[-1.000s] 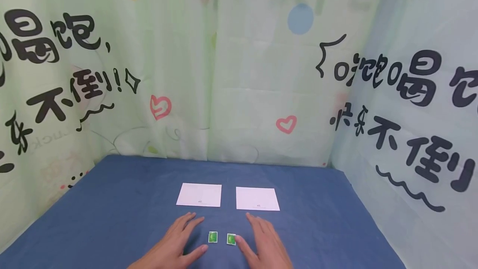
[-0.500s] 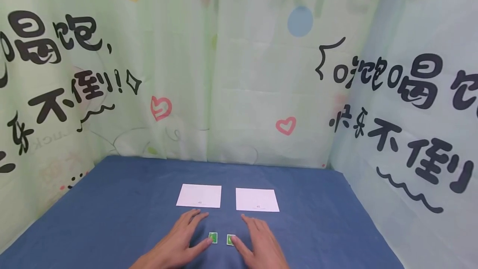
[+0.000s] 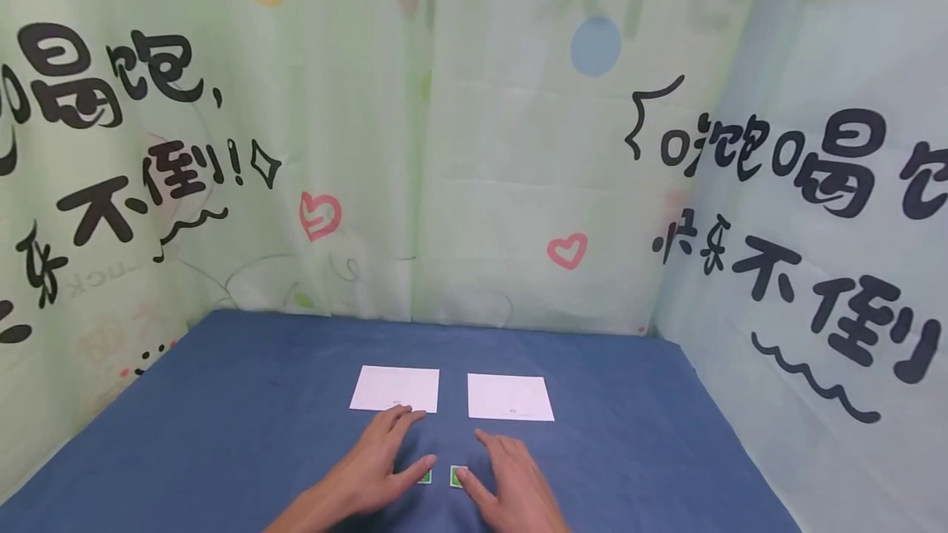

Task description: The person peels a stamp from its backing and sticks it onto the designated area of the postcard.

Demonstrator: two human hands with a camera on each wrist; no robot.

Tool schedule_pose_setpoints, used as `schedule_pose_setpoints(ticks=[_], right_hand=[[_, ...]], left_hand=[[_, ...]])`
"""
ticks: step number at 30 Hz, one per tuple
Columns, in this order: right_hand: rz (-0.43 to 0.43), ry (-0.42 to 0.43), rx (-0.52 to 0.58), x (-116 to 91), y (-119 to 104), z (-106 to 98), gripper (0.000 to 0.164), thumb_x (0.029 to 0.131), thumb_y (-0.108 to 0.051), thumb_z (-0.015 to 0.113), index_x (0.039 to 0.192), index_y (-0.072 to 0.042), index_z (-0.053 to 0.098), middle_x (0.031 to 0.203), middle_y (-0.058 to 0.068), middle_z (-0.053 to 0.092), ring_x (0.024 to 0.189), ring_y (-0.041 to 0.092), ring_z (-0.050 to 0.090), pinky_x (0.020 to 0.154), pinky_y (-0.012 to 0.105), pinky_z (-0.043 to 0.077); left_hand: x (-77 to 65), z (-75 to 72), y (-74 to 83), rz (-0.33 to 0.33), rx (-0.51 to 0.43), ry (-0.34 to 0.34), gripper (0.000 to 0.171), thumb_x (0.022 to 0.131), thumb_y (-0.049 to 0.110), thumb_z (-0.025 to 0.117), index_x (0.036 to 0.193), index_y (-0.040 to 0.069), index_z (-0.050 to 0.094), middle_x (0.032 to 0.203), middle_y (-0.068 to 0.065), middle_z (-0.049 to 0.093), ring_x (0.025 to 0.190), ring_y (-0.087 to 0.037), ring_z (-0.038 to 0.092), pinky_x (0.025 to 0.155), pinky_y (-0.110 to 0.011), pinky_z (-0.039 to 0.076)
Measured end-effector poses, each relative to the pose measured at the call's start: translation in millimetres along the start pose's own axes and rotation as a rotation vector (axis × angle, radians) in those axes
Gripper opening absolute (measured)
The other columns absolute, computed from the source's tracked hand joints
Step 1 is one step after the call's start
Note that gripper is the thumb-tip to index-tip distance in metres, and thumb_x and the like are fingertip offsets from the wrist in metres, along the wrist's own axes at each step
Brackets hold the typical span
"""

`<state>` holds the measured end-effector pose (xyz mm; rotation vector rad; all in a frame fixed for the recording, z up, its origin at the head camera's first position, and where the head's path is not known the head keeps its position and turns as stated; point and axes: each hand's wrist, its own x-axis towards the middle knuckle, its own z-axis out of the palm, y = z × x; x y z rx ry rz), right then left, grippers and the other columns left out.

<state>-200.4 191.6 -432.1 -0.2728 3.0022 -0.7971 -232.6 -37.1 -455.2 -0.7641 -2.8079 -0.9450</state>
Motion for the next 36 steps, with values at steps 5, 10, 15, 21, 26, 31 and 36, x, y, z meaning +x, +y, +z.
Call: schedule_pose_setpoints(ticks=[5,10,15,21,26,31,36], right_hand=[[0.000,-0.028,0.042,3,1,1,0.066,0.094,-0.051,0.069,0.138,-0.003,0.059,0.131,0.016,0.063,0.123,0.041,0.055,0.099,0.066,0.043],[-0.024,-0.038,0.072,3,2,2,0.065,0.095,-0.050,0.069,0.138,-0.003,0.059,0.132,0.016,0.063,0.124,0.041,0.055,0.100,0.067,0.042],[-0.037,-0.046,0.098,2,1,5,0.064,0.095,-0.049,0.068,0.138,-0.002,0.059,0.133,0.016,0.062,0.125,0.040,0.054,0.101,0.067,0.042],[-0.046,-0.057,0.117,4,-2,7,0.065,0.096,-0.050,0.067,0.138,-0.002,0.059,0.135,0.016,0.062,0.126,0.040,0.054,0.102,0.068,0.040],[-0.075,-0.047,0.096,5,-1,7,0.062,0.096,-0.047,0.068,0.137,-0.001,0.060,0.134,0.017,0.062,0.125,0.041,0.055,0.103,0.067,0.040],[-0.109,-0.044,0.097,5,1,8,0.059,0.096,-0.045,0.069,0.136,-0.001,0.061,0.133,0.016,0.063,0.124,0.039,0.055,0.103,0.066,0.041],[-0.168,0.009,0.059,3,4,10,0.053,0.096,-0.041,0.069,0.131,-0.001,0.064,0.126,0.012,0.066,0.118,0.035,0.059,0.100,0.061,0.044]], left_hand=[[6.3,1.7,0.2,0.026,-0.008,0.018,0.065,0.098,0.049,0.062,0.145,0.005,0.051,0.145,-0.022,0.049,0.137,-0.040,0.044,0.108,-0.063,0.038],[9.0,2.9,1.5,0.043,0.006,0.045,0.064,0.098,0.049,0.062,0.144,0.005,0.053,0.143,-0.020,0.051,0.135,-0.038,0.046,0.107,-0.061,0.040],[13.8,4.8,2.6,0.040,0.011,0.039,0.063,0.098,0.049,0.063,0.143,0.006,0.053,0.142,-0.017,0.052,0.135,-0.036,0.046,0.107,-0.060,0.041],[22.0,7.3,5.0,0.050,0.013,0.038,0.064,0.098,0.049,0.062,0.144,0.005,0.053,0.143,-0.018,0.052,0.136,-0.036,0.045,0.109,-0.059,0.040],[27.5,8.9,7.6,0.061,0.030,0.042,0.064,0.098,0.049,0.062,0.143,0.005,0.054,0.142,-0.017,0.053,0.136,-0.035,0.046,0.109,-0.058,0.040],[32.3,10.4,9.0,0.081,0.031,0.041,0.062,0.098,0.047,0.062,0.143,0.004,0.054,0.141,-0.016,0.054,0.136,-0.034,0.046,0.109,-0.057,0.040],[38.9,11.4,9.2,0.104,0.041,0.048,0.060,0.099,0.045,0.062,0.142,0.004,0.054,0.137,-0.016,0.055,0.135,-0.034,0.047,0.110,-0.056,0.039]])
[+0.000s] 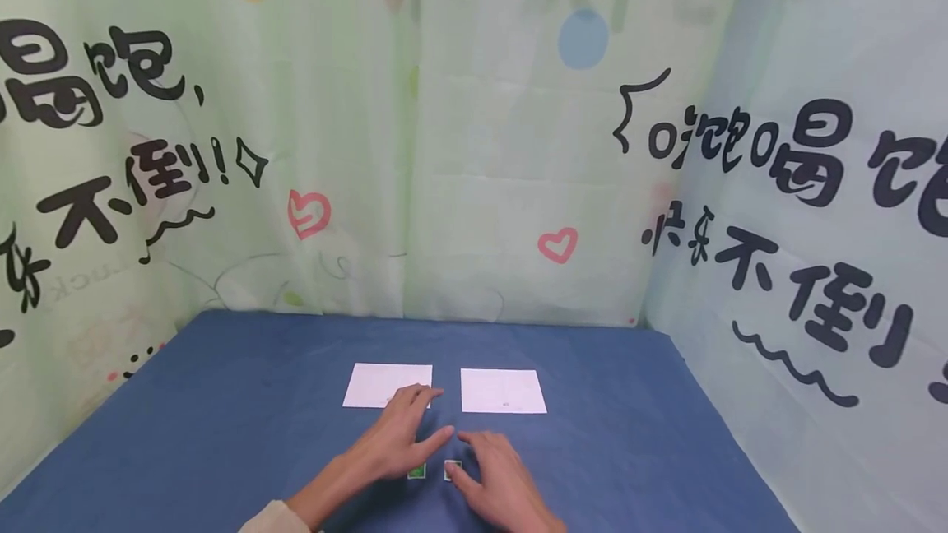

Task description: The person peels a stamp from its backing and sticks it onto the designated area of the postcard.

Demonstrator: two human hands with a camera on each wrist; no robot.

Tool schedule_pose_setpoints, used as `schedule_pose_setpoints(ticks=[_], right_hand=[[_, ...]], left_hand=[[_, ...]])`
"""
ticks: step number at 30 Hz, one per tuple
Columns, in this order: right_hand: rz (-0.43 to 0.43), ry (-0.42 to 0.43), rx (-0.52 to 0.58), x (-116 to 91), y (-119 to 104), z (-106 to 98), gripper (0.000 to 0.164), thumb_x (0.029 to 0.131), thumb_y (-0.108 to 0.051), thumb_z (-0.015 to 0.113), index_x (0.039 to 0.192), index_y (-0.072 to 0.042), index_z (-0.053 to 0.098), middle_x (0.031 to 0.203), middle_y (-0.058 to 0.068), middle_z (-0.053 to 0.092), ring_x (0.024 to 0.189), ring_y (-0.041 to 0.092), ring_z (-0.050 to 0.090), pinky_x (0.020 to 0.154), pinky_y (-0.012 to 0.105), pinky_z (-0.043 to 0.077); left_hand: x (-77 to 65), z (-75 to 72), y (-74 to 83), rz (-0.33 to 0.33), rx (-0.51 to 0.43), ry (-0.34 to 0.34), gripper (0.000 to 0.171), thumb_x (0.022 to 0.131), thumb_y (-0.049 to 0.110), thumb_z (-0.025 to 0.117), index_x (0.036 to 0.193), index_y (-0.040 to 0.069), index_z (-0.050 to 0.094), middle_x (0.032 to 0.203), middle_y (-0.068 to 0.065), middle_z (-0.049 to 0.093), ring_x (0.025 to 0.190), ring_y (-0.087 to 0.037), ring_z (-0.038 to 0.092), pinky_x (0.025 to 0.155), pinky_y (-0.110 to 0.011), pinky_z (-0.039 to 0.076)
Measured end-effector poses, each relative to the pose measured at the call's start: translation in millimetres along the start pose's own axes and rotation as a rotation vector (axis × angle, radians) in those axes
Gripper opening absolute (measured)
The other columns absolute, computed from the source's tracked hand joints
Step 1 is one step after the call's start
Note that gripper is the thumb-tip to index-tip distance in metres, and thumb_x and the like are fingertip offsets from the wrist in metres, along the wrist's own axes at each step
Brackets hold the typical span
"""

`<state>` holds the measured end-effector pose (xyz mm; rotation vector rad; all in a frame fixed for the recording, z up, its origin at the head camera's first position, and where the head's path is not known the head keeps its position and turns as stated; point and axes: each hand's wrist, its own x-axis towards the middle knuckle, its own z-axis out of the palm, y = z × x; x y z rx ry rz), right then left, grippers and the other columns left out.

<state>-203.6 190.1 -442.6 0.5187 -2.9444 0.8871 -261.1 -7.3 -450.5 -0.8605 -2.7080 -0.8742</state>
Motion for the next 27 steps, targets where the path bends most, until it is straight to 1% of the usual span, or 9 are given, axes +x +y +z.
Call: schedule_pose_setpoints(ticks=[3,10,14,16,19,22,24,27], right_hand=[[-0.010,0.009,-0.010,0,2,0,0.050,0.096,-0.039,0.070,0.129,-0.002,0.066,0.122,0.011,0.068,0.117,0.034,0.060,0.099,0.060,0.046],[0.014,-0.023,-0.011,2,4,-2,0.043,0.093,-0.034,0.074,0.125,-0.006,0.068,0.121,0.008,0.068,0.115,0.033,0.059,0.099,0.060,0.046],[-0.004,-0.021,-0.020,2,5,-1,0.041,0.091,-0.031,0.077,0.122,-0.006,0.070,0.119,0.008,0.069,0.114,0.033,0.060,0.098,0.059,0.046],[-0.018,-0.019,-0.028,3,6,-1,0.040,0.090,-0.030,0.078,0.121,-0.006,0.070,0.116,0.007,0.070,0.110,0.031,0.061,0.095,0.057,0.048],[-0.036,-0.013,-0.034,4,7,-2,0.037,0.088,-0.028,0.079,0.117,-0.006,0.072,0.106,0.004,0.071,0.099,0.025,0.061,0.086,0.049,0.050],[-0.029,-0.016,-0.031,6,8,-2,0.036,0.087,-0.027,0.081,0.114,-0.005,0.072,0.097,0.000,0.070,0.088,0.019,0.057,0.077,0.041,0.048],[-0.025,-0.018,-0.029,7,8,-2,0.036,0.086,-0.027,0.082,0.113,-0.005,0.073,0.093,-0.001,0.069,0.085,0.017,0.055,0.075,0.039,0.047],[-0.021,-0.023,-0.027,9,9,-2,0.037,0.085,-0.029,0.082,0.112,-0.006,0.073,0.092,-0.003,0.068,0.085,0.017,0.055,0.074,0.038,0.046]], left_hand=[[4.0,0.8,-0.1,-0.001,0.011,-0.004,0.059,0.098,0.044,0.062,0.142,0.004,0.054,0.135,-0.015,0.056,0.134,-0.033,0.048,0.110,-0.055,0.039],[11.8,3.6,-0.8,-0.026,0.016,-0.038,0.061,0.099,0.046,0.061,0.144,0.005,0.053,0.136,-0.015,0.055,0.134,-0.033,0.047,0.109,-0.054,0.040],[15.4,4.6,1.1,-0.044,0.012,-0.063,0.062,0.100,0.046,0.061,0.146,0.006,0.051,0.138,-0.015,0.054,0.135,-0.033,0.046,0.110,-0.054,0.040],[17.1,5.0,2.3,-0.049,0.008,-0.073,0.063,0.100,0.047,0.061,0.146,0.006,0.051,0.140,-0.015,0.054,0.136,-0.033,0.046,0.111,-0.054,0.039],[19.6,6.1,3.6,-0.052,0.000,-0.080,0.063,0.100,0.047,0.061,0.146,0.005,0.051,0.141,-0.016,0.054,0.137,-0.033,0.045,0.111,-0.054,0.039],[22.3,8.0,3.4,-0.042,0.001,-0.083,0.063,0.100,0.047,0.061,0.146,0.005,0.051,0.140,-0.015,0.054,0.137,-0.033,0.045,0.112,-0.054,0.038],[23.9,9.2,2.5,-0.038,0.007,-0.082,0.063,0.100,0.047,0.060,0.146,0.005,0.051,0.140,-0.015,0.054,0.137,-0.033,0.045,0.112,-0.054,0.038],[25.5,10.4,0.7,-0.034,0.014,-0.083,0.063,0.100,0.046,0.060,0.146,0.005,0.051,0.140,-0.016,0.054,0.137,-0.033,0.045,0.112,-0.053,0.037]])
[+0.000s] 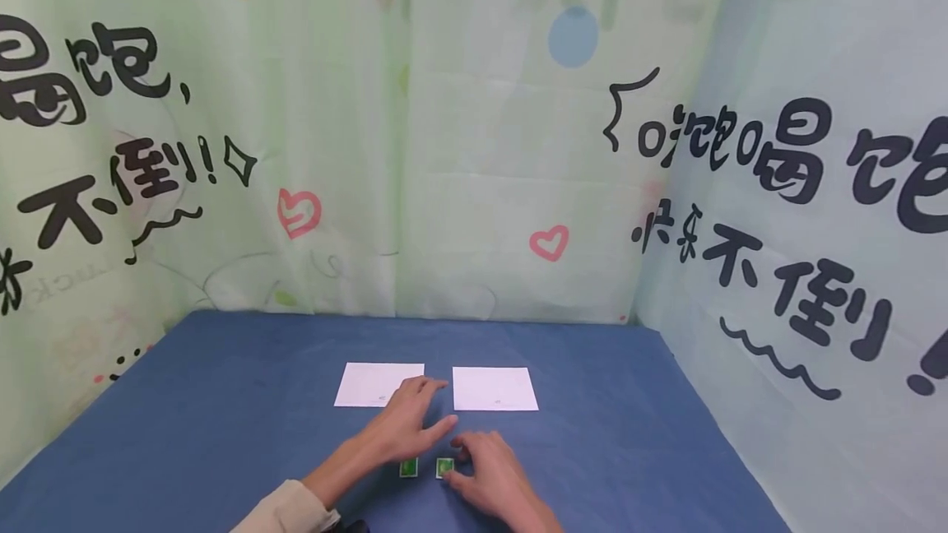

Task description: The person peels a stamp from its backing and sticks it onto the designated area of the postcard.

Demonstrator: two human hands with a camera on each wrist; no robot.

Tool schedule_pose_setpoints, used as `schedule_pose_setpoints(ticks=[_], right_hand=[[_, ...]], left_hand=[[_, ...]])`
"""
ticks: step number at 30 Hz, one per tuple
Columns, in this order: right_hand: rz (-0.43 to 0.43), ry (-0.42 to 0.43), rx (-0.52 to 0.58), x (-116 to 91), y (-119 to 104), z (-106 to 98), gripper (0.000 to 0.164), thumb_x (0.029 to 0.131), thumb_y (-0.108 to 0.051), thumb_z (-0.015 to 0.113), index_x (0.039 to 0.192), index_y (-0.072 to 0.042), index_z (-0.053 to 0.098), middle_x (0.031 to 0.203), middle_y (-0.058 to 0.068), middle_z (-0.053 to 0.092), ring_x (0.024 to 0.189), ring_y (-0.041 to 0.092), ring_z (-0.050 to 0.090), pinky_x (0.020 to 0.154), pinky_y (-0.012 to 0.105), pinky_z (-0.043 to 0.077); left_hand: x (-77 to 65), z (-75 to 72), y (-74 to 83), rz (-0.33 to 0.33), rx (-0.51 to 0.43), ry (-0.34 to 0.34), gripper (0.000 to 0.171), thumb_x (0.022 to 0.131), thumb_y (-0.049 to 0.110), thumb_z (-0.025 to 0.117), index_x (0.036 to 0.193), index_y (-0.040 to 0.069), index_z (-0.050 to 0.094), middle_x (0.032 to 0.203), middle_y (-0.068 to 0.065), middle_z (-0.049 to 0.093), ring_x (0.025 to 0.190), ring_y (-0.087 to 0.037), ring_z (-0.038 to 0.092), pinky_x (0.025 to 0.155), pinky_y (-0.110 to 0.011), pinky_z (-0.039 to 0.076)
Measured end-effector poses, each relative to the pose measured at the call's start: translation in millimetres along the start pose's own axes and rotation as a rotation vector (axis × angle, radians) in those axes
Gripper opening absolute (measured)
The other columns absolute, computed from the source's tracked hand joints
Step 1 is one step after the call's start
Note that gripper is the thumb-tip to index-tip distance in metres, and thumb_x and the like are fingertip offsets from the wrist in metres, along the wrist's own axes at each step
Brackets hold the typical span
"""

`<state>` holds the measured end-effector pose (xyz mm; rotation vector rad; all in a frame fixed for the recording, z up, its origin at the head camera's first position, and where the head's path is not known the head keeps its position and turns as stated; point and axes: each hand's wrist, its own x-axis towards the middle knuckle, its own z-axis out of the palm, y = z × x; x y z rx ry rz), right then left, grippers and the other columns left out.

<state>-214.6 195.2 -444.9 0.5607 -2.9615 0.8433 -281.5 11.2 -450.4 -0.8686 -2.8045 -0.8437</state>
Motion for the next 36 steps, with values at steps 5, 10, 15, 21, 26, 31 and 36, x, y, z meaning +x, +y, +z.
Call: schedule_pose_setpoints(ticks=[5,10,15,21,26,31,36], right_hand=[[-0.013,-0.004,-0.004,1,-1,2,0.036,0.086,-0.031,0.082,0.110,-0.006,0.073,0.091,-0.003,0.066,0.085,0.017,0.055,0.075,0.039,0.047],[-0.026,-0.003,-0.031,1,-2,3,0.034,0.086,-0.032,0.082,0.107,-0.007,0.073,0.088,-0.004,0.061,0.081,0.014,0.052,0.073,0.037,0.045],[0.000,-0.018,-0.032,2,-2,4,0.033,0.087,-0.033,0.081,0.107,-0.009,0.073,0.089,-0.005,0.059,0.080,0.012,0.048,0.072,0.035,0.044],[-0.009,-0.017,-0.038,2,-1,4,0.029,0.087,-0.031,0.081,0.105,-0.009,0.073,0.087,-0.006,0.057,0.079,0.010,0.046,0.071,0.033,0.042],[0.007,-0.026,-0.042,2,-1,4,0.027,0.087,-0.030,0.081,0.104,-0.011,0.073,0.088,-0.006,0.056,0.081,0.010,0.047,0.072,0.034,0.043],[0.003,-0.040,-0.050,3,-1,2,0.025,0.087,-0.027,0.081,0.105,-0.011,0.073,0.089,-0.006,0.057,0.082,0.010,0.048,0.074,0.035,0.044],[0.001,-0.042,-0.068,4,-2,2,0.025,0.086,-0.025,0.082,0.105,-0.011,0.074,0.089,-0.006,0.057,0.082,0.010,0.049,0.074,0.035,0.045]], left_hand=[[3.1,0.5,-2.8,-0.006,-0.011,-0.011,0.062,0.101,0.044,0.060,0.146,0.004,0.051,0.140,-0.017,0.054,0.137,-0.035,0.045,0.112,-0.054,0.036],[6.1,2.4,-3.2,-0.004,-0.003,-0.022,0.061,0.101,0.043,0.061,0.146,0.003,0.051,0.138,-0.018,0.055,0.135,-0.035,0.046,0.111,-0.054,0.037],[9.2,5.1,-4.0,-0.002,0.014,-0.031,0.061,0.100,0.042,0.061,0.145,0.002,0.051,0.137,-0.018,0.056,0.133,-0.035,0.048,0.110,-0.053,0.038],[13.6,8.9,-6.4,-0.019,0.035,-0.050,0.058,0.100,0.041,0.062,0.143,0.002,0.053,0.136,-0.019,0.056,0.133,-0.035,0.048,0.110,-0.053,0.038],[16.9,11.3,-7.5,-0.035,0.048,-0.067,0.058,0.100,0.042,0.062,0.143,0.003,0.053,0.136,-0.018,0.056,0.132,-0.035,0.048,0.110,-0.052,0.039],[19.4,13.5,-7.8,-0.036,0.063,-0.080,0.058,0.100,0.043,0.062,0.143,0.004,0.053,0.135,-0.018,0.057,0.129,-0.033,0.050,0.109,-0.050,0.041],[22.3,16.1,-9.1,-0.027,0.071,-0.089,0.057,0.100,0.043,0.062,0.142,0.004,0.054,0.132,-0.018,0.058,0.127,-0.033,0.052,0.107,-0.049,0.042]])
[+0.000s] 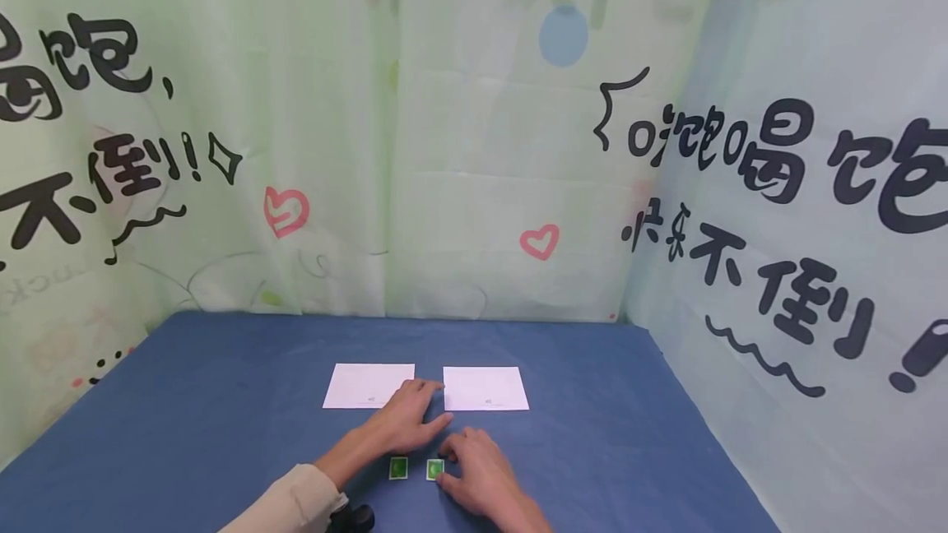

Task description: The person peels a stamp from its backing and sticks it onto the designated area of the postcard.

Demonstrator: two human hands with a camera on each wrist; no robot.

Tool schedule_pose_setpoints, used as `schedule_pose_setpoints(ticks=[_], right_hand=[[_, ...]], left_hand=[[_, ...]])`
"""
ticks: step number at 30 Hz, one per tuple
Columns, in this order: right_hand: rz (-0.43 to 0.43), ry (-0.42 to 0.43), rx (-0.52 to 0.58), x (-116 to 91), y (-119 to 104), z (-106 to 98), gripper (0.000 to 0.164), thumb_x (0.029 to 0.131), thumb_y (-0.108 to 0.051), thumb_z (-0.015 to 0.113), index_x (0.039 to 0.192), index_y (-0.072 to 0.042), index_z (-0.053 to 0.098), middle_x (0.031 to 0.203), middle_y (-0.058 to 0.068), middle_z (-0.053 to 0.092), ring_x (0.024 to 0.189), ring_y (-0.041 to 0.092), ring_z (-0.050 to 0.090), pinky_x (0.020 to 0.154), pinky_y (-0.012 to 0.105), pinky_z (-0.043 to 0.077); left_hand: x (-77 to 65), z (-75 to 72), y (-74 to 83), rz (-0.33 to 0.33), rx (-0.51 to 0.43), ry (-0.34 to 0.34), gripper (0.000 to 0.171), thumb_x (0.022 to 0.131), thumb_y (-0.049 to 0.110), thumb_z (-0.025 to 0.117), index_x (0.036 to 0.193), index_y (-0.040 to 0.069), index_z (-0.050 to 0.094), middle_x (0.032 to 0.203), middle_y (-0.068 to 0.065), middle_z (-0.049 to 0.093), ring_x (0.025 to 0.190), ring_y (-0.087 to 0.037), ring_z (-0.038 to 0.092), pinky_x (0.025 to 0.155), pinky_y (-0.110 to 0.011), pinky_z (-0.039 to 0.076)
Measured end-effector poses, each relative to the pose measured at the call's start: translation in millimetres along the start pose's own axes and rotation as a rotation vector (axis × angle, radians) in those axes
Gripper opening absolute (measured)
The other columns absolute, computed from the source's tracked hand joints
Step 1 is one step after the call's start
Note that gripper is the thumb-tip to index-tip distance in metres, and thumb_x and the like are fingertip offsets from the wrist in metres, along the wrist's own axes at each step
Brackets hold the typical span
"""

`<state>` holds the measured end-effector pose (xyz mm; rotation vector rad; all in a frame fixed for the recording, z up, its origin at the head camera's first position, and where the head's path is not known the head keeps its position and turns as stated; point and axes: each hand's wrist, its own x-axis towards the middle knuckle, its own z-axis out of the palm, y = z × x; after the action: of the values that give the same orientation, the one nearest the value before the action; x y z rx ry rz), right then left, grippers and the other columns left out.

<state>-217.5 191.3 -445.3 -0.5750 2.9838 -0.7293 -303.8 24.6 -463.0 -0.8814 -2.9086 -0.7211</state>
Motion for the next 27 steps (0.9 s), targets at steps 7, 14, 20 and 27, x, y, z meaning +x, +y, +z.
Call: schedule_pose_setpoints(ticks=[7,14,20,27], right_hand=[[-0.008,0.004,-0.009,1,-1,0,0.024,0.086,-0.024,0.082,0.104,-0.010,0.073,0.089,-0.005,0.058,0.081,0.010,0.051,0.073,0.034,0.047],[0.011,-0.007,-0.013,2,-2,1,0.024,0.087,-0.025,0.081,0.106,-0.010,0.074,0.090,-0.005,0.059,0.081,0.009,0.052,0.073,0.034,0.047],[0.025,-0.015,-0.005,2,-2,2,0.024,0.087,-0.024,0.081,0.106,-0.011,0.074,0.090,-0.006,0.059,0.082,0.009,0.051,0.074,0.035,0.046],[0.014,-0.018,-0.011,2,-2,1,0.022,0.088,-0.024,0.081,0.105,-0.012,0.073,0.090,-0.006,0.058,0.081,0.009,0.052,0.074,0.035,0.046]], left_hand=[[5.2,1.1,0.9,-0.006,0.022,-0.018,0.057,0.100,0.043,0.062,0.142,0.005,0.054,0.132,-0.018,0.059,0.127,-0.033,0.053,0.108,-0.049,0.042],[7.8,0.8,2.9,-0.005,0.043,-0.019,0.054,0.100,0.041,0.062,0.141,0.007,0.056,0.129,-0.017,0.060,0.124,-0.032,0.054,0.106,-0.048,0.044],[11.4,2.4,2.9,-0.016,0.072,-0.034,0.052,0.100,0.038,0.063,0.141,0.007,0.057,0.126,-0.016,0.060,0.119,-0.030,0.055,0.104,-0.046,0.045],[16.4,4.5,2.7,-0.005,0.139,-0.030,0.049,0.099,0.038,0.064,0.138,0.009,0.060,0.120,-0.014,0.060,0.109,-0.027,0.055,0.100,-0.044,0.047]])
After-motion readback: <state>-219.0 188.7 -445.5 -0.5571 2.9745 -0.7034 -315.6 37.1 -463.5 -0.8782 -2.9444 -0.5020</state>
